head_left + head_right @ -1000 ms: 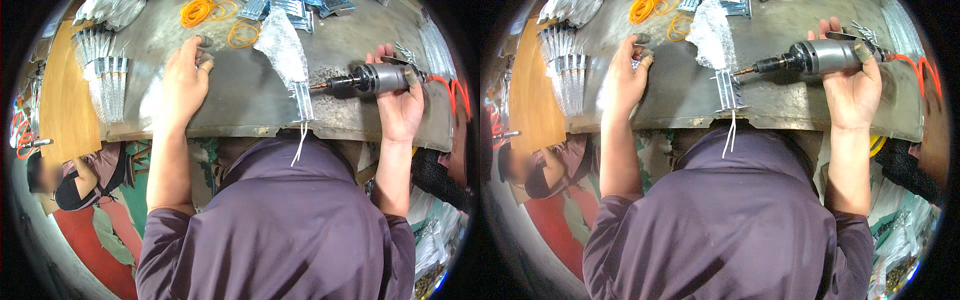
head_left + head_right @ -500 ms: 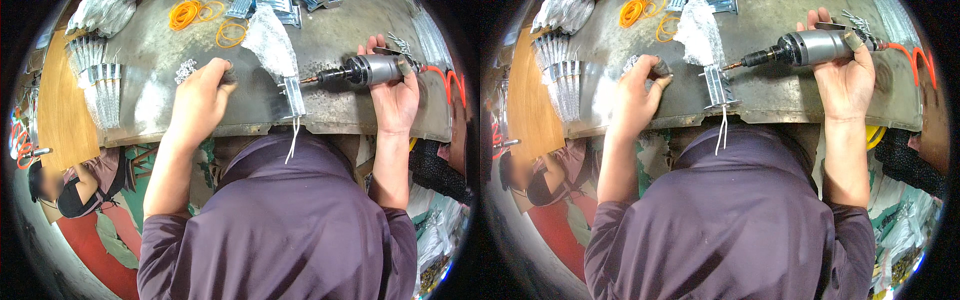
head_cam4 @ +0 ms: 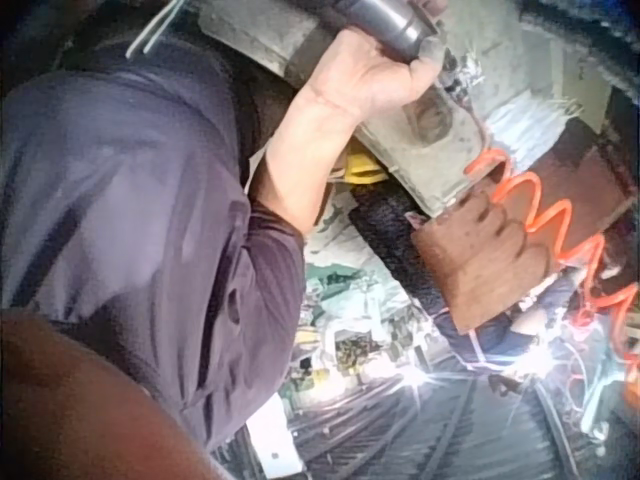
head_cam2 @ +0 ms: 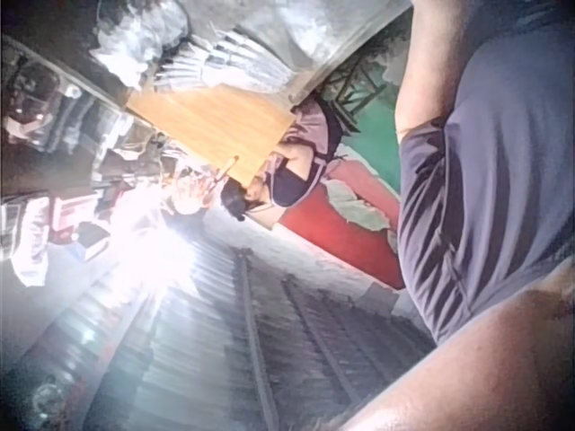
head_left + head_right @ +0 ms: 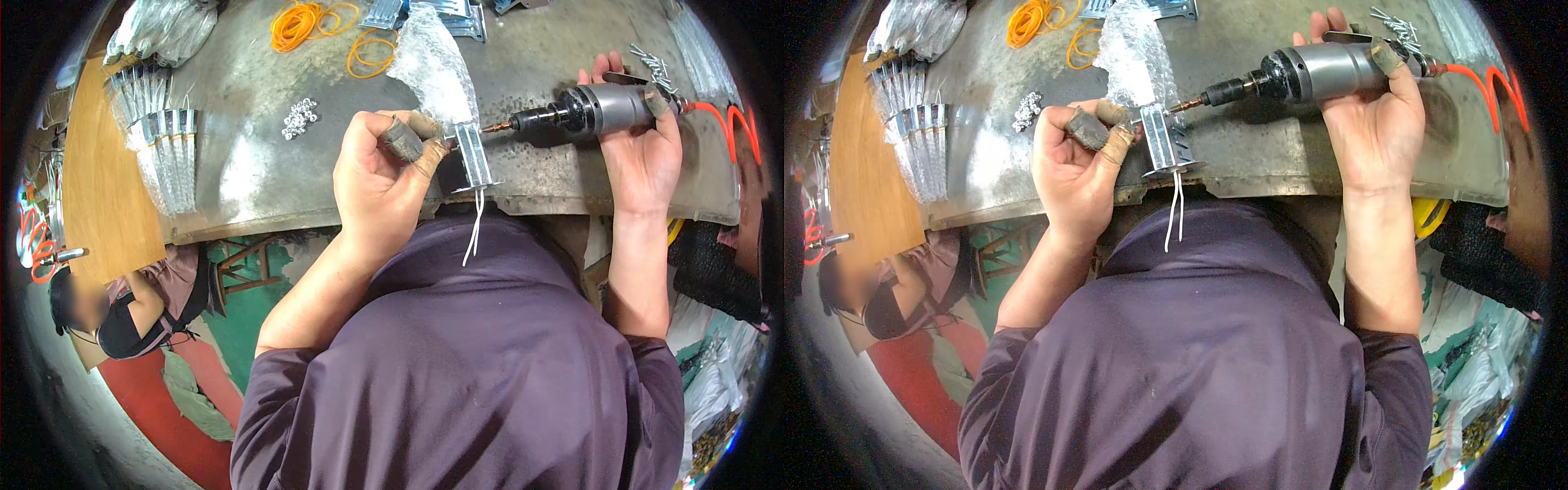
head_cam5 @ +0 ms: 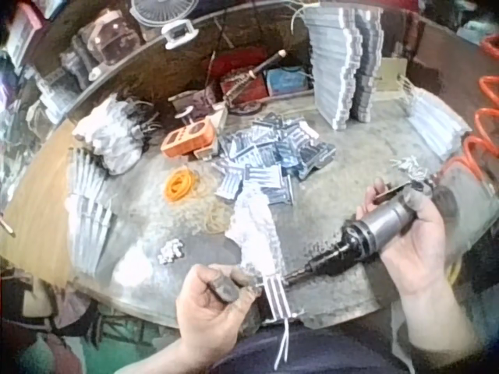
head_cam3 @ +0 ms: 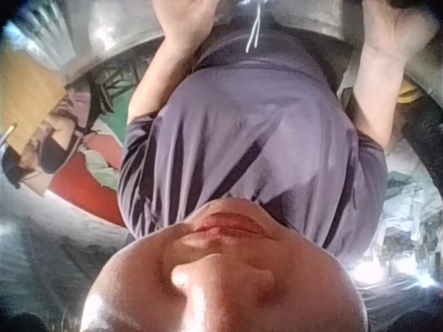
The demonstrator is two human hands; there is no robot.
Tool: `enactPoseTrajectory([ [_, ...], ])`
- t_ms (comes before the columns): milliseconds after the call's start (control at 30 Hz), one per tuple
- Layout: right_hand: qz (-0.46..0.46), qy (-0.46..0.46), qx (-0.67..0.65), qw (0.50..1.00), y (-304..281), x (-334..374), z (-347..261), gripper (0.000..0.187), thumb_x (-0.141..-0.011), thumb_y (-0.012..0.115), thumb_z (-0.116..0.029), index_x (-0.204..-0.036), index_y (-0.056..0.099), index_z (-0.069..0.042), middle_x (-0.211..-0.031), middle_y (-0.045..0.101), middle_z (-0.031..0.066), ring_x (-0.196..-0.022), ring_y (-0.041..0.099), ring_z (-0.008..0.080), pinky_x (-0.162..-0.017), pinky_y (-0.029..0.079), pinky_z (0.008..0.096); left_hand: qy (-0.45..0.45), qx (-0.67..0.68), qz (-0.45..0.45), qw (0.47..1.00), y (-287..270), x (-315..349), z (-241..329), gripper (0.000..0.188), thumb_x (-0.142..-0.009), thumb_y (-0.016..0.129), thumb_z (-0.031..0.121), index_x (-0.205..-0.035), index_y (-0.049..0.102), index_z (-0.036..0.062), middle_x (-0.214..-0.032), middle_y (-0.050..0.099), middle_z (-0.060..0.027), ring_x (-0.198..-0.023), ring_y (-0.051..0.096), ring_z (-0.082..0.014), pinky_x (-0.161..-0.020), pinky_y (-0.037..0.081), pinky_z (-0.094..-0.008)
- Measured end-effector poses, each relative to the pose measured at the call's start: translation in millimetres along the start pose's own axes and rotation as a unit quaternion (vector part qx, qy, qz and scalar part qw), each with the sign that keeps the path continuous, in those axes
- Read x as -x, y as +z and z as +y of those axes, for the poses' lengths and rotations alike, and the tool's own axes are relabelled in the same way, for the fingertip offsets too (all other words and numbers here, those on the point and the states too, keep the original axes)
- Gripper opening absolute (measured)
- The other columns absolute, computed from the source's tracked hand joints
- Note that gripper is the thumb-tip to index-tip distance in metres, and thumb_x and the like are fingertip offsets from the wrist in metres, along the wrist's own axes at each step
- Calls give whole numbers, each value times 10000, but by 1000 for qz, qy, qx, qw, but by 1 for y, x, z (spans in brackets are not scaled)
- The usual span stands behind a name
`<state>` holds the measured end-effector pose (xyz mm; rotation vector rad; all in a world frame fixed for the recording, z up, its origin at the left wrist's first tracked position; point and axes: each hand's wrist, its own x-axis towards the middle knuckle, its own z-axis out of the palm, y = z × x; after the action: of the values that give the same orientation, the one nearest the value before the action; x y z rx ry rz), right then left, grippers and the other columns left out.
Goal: Assembling lighting components by attaching metal brackets and securing them.
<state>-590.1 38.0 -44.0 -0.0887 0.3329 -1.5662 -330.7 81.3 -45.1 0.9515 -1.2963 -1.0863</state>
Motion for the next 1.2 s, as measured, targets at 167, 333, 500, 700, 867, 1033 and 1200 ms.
enactPoseTrajectory([
  [167,-5,14,-39,999,-7,-1,-1,396,-833,502,-28,-1172,368,126,-1174,486,259,-1181,433,398,-1068,254,585,62,-110,-4,992,-3,1,-2,238,-782,621,-106,-897,445,5,-956,592,-89,-813,568,-97,-738,479,-236],
  [333,-37,29,-86,995,-18,-3,-5,373,-839,500,-40,-1151,391,132,-1131,509,242,-1140,468,384,-1066,263,581,63,-126,-9,990,-1,-2,-2,239,-762,628,-109,-893,458,-2,-954,601,-87,-799,573,-94,-712,488,-233],
  [500,-11,-10,-22,1000,2,3,4,539,-825,513,-19,-1291,271,105,-1305,388,252,-1280,327,372,-1101,196,561,50,-110,-2,993,2,-4,-3,268,-759,642,-104,-938,469,-3,-918,587,-93,-824,576,-131,-747,483,-256],
  [700,-13,-4,10,1000,6,1,0,583,-829,501,-10,-1335,223,63,-1402,285,248,-1344,213,373,-1105,175,563,166,-328,-58,928,0,-18,11,278,-661,707,-66,-896,592,27,-780,573,-74,-685,590,-196,-606,479,-262],
  [867,-58,-2,-60,997,-17,-6,-10,420,-803,524,9,-1192,406,118,-1190,497,221,-1163,463,345,-1102,229,525,207,-335,-94,914,4,-22,16,182,-652,693,-76,-799,597,-28,-725,552,-108,-651,550,-217,-591,444,-258],
  [1033,-47,2,-79,996,-10,-5,1,256,-778,550,7,-1006,495,111,-957,548,172,-939,553,283,-1061,306,496,227,-353,-102,902,5,-24,16,221,-618,713,-65,-797,628,33,-734,558,-68,-632,568,-205,-544,459,-277],
  [1200,-42,6,-94,995,-6,-5,2,208,-741,552,35,-924,473,92,-901,508,137,-898,535,251,-1073,292,478,224,-354,-101,902,7,-24,14,220,-616,710,-66,-793,629,35,-728,554,-66,-630,567,-210,-541,458,-278],
])
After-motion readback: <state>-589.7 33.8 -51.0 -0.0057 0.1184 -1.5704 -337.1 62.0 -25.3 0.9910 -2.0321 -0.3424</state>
